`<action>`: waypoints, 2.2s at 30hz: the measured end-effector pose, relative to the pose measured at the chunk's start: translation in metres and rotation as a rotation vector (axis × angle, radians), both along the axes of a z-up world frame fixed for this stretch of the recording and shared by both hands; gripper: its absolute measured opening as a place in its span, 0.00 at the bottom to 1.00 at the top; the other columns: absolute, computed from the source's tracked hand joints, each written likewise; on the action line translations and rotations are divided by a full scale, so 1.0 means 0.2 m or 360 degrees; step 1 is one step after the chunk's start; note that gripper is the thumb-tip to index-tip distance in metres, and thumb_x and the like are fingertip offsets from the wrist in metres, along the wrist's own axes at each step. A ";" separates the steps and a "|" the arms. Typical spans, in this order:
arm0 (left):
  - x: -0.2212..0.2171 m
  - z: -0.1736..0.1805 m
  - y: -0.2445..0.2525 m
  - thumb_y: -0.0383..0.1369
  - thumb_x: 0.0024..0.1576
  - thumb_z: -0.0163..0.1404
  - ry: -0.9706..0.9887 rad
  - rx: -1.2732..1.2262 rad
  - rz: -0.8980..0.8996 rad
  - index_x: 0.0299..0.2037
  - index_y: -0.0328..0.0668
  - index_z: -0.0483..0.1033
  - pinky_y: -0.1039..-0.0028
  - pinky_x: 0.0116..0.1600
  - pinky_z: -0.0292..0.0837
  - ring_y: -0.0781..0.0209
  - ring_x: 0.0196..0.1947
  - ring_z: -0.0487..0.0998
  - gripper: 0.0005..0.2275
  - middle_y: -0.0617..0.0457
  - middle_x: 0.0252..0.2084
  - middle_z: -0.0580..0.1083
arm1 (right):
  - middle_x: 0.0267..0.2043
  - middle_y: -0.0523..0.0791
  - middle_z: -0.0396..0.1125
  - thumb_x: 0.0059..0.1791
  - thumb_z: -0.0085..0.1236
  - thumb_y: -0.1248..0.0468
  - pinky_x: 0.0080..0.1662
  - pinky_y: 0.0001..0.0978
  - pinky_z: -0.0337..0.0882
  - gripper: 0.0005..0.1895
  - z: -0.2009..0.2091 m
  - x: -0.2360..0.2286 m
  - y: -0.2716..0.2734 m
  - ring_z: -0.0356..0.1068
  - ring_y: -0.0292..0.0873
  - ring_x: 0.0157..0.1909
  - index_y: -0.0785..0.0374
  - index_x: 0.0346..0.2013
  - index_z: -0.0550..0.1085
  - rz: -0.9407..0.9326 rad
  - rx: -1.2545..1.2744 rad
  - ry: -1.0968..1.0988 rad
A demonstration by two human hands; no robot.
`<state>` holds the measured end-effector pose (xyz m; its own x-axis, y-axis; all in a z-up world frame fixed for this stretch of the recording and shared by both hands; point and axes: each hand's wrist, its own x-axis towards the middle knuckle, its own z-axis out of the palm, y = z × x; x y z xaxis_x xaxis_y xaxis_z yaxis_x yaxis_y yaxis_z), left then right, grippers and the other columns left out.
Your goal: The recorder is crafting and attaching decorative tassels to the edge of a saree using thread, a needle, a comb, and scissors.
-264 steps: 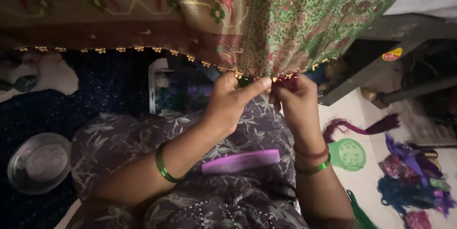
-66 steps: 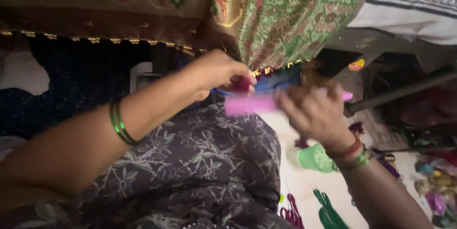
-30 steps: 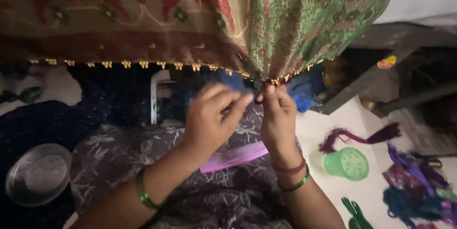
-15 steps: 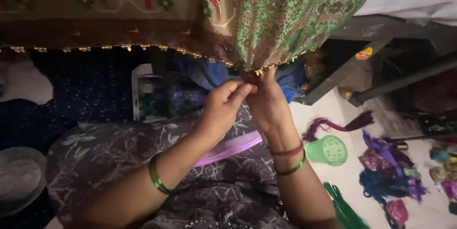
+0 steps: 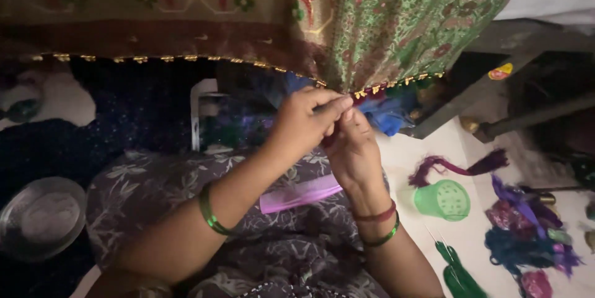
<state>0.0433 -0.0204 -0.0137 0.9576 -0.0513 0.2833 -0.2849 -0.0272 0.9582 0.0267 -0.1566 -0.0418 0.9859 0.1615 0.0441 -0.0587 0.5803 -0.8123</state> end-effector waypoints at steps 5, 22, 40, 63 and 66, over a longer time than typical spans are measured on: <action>0.01 0.03 -0.01 0.34 0.60 0.57 0.0725 -0.0740 -0.0470 0.38 0.31 0.80 0.77 0.19 0.60 0.69 0.17 0.70 0.10 0.57 0.22 0.72 | 0.34 0.44 0.67 0.60 0.48 0.54 0.45 0.39 0.72 0.16 -0.06 -0.01 -0.12 0.70 0.45 0.38 0.64 0.39 0.71 0.0287 0.0093 -0.0075; 0.07 -0.13 -0.08 0.41 0.59 0.56 -0.0272 0.0036 0.0295 0.43 0.38 0.84 0.73 0.36 0.73 0.66 0.29 0.81 0.13 0.46 0.35 0.81 | 0.40 0.47 0.73 0.62 0.49 0.61 0.36 0.27 0.73 0.13 0.66 -0.47 -0.47 0.72 0.39 0.31 0.68 0.47 0.77 -0.0861 -0.1206 -0.0811; -0.10 -0.07 -0.13 0.35 0.62 0.57 0.0328 -0.1109 -0.0234 0.46 0.29 0.81 0.79 0.37 0.76 0.70 0.32 0.79 0.12 0.53 0.33 0.79 | 0.29 0.44 0.72 0.51 0.62 0.70 0.30 0.25 0.66 0.04 0.36 -0.29 -0.15 0.68 0.34 0.27 0.70 0.36 0.77 -0.0399 -0.1169 -0.0155; -0.10 -0.07 -0.12 0.34 0.64 0.55 0.0523 -0.1344 -0.0335 0.45 0.33 0.82 0.82 0.30 0.62 0.73 0.25 0.69 0.10 0.57 0.27 0.73 | 0.26 0.44 0.69 0.51 0.61 0.68 0.30 0.25 0.63 0.06 0.25 -0.30 -0.18 0.65 0.34 0.25 0.70 0.35 0.78 -0.0321 -0.1074 0.0049; -0.07 -0.08 -0.12 0.33 0.63 0.56 0.0491 -0.1283 -0.0296 0.46 0.31 0.82 0.82 0.30 0.61 0.74 0.25 0.68 0.10 0.57 0.27 0.73 | 0.32 0.46 0.70 0.51 0.62 0.69 0.35 0.28 0.63 0.04 0.24 -0.31 -0.24 0.65 0.35 0.32 0.70 0.35 0.79 -0.0233 -0.1234 -0.0014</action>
